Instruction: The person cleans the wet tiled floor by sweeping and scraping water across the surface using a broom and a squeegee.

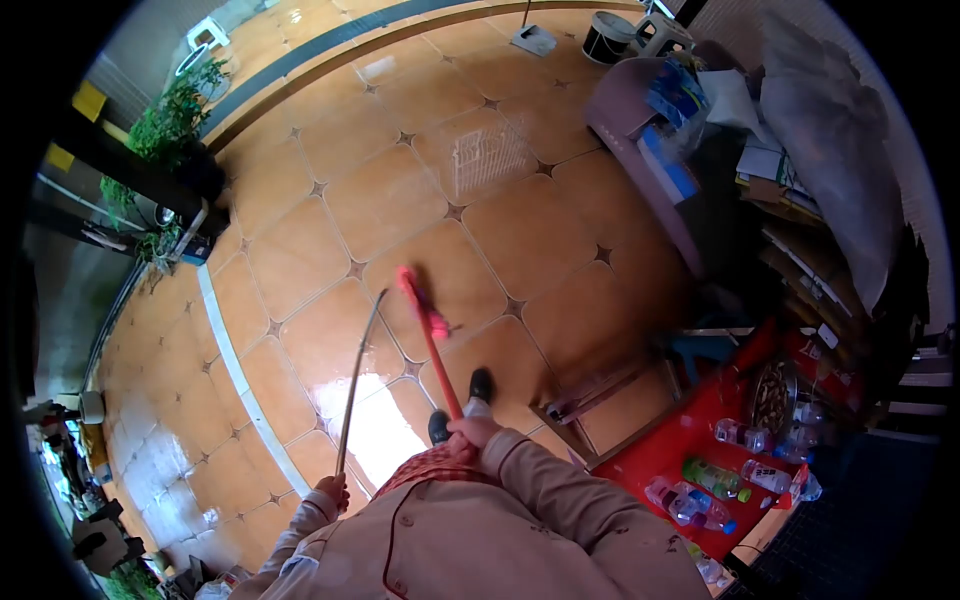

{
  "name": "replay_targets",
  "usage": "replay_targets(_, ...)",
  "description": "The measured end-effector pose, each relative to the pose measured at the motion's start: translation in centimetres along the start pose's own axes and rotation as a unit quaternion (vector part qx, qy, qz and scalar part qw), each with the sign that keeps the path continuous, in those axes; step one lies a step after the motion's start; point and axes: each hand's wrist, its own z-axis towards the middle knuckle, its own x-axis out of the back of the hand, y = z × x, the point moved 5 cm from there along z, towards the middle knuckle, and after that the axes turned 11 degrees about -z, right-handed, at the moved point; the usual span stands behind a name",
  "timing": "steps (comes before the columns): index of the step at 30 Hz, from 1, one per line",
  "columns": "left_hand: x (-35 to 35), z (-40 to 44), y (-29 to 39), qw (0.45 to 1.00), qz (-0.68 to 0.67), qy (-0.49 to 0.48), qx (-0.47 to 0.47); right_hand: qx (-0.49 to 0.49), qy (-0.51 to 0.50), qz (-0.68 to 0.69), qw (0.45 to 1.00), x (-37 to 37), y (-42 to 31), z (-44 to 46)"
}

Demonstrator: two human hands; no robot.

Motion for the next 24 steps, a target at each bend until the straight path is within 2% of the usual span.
replay_targets(2,1.6,0.9,0.4,0.999,-0.022,0.039,-0.010,0.035,-0.042,0.016,0.998,1.2,-2.3,-1.6)
replay_targets(4,2.0,1.8,0.6,0.982,-0.172,0.040,0.064,0.101,-0.085,0.014,0.991,2.5,-3.8,-3.5)
replay_targets(7,0.2,0.7,2.1,0.990,-0.108,0.078,0.035,0.092,-0.021,0.015,0.995,4.0,-3.2,-7.0)
replay_targets(8,-1.6,-1.8,3.8,0.996,-0.042,0.073,-0.020,0.087,0.008,0.002,0.996,6.9,-2.6,-6.6)
replay_targets(9,-3.2,-3.2,4.9,0.997,-0.014,0.058,-0.044,0.149,0.117,-0.062,0.980,6.9,-3.3,-9.1)
replay_targets(10,-5.6,-4.8,6.3,0.996,0.050,0.004,-0.080,0.178,0.182,-0.087,0.963,8.8,-3.4,-10.0)
replay_targets(11,-7.5,-5.9,7.3,0.986,0.113,-0.050,-0.114,0.199,0.193,-0.094,0.956,9.6,-3.8,-11.5)
replay_targets(12,-7.9,0.0,6.3,0.927,0.197,-0.134,-0.291,0.199,0.242,-0.108,0.944,11.5,-4.1,-12.3)
replay_targets(13,-8.2,5.1,4.7,0.822,0.272,-0.211,-0.454,0.210,0.271,-0.114,0.933,12.1,-5.0,-13.6)
replay_targets(15,-13.5,4.7,7.2,0.833,0.319,-0.229,-0.389,0.223,0.321,-0.124,0.912,15.3,-7.8,-14.3)
replay_targets(17,-18.2,6.3,9.1,0.808,0.473,-0.207,-0.284,0.227,0.360,-0.129,0.896,18.2,-10.8,-13.5)
replay_targets(19,-22.0,5.3,10.4,0.934,0.292,-0.191,-0.077,0.222,0.383,-0.122,0.888,18.9,-13.0,-13.5)
replay_targets(21,-25.1,8.1,10.7,0.863,0.432,-0.234,-0.116,0.150,0.448,-0.207,0.857,18.3,-14.0,-12.5)
replay_targets(22,-25.8,8.7,10.7,0.844,0.436,-0.211,-0.230,0.134,0.433,-0.225,0.863,17.5,-13.6,-11.3)
replay_targets(23,-25.6,9.8,10.1,0.844,0.438,-0.210,-0.227,0.119,0.417,-0.242,0.868,17.1,-13.0,-10.3)
replay_targets(24,-24.4,11.2,9.3,0.896,0.380,-0.202,-0.114,0.129,0.332,-0.191,0.915,18.0,-12.0,-7.5)
